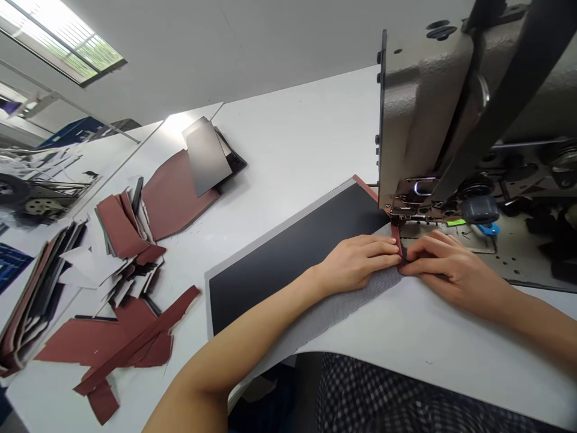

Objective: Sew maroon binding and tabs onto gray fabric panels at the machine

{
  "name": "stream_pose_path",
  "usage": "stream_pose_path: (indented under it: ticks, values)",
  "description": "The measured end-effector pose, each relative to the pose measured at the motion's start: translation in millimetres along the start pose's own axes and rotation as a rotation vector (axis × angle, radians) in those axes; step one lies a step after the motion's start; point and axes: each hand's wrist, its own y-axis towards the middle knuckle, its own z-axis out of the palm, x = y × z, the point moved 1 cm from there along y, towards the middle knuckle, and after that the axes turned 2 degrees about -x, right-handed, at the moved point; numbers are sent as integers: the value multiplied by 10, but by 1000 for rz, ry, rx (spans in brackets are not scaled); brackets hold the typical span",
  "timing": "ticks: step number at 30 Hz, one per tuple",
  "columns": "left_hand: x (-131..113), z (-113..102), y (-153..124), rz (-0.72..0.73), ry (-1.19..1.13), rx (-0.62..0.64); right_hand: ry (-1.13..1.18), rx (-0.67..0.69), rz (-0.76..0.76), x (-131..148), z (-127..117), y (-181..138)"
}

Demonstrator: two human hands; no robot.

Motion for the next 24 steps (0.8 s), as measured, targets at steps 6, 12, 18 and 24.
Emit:
stream_pose_path:
  ticks: [6, 12, 18, 24]
  values:
    - [54, -17, 8, 28, 67, 3, -96, -19, -30, 11, 11, -39]
    - [263, -79, 132, 5, 115, 61, -236, -41, -31, -56, 38, 18]
    - [504, -121, 243, 16, 136, 33, -315, -94, -11, -64, 66, 119]
    - [741, -118, 341, -5, 210, 16, -405, -137, -30, -53, 135, 122]
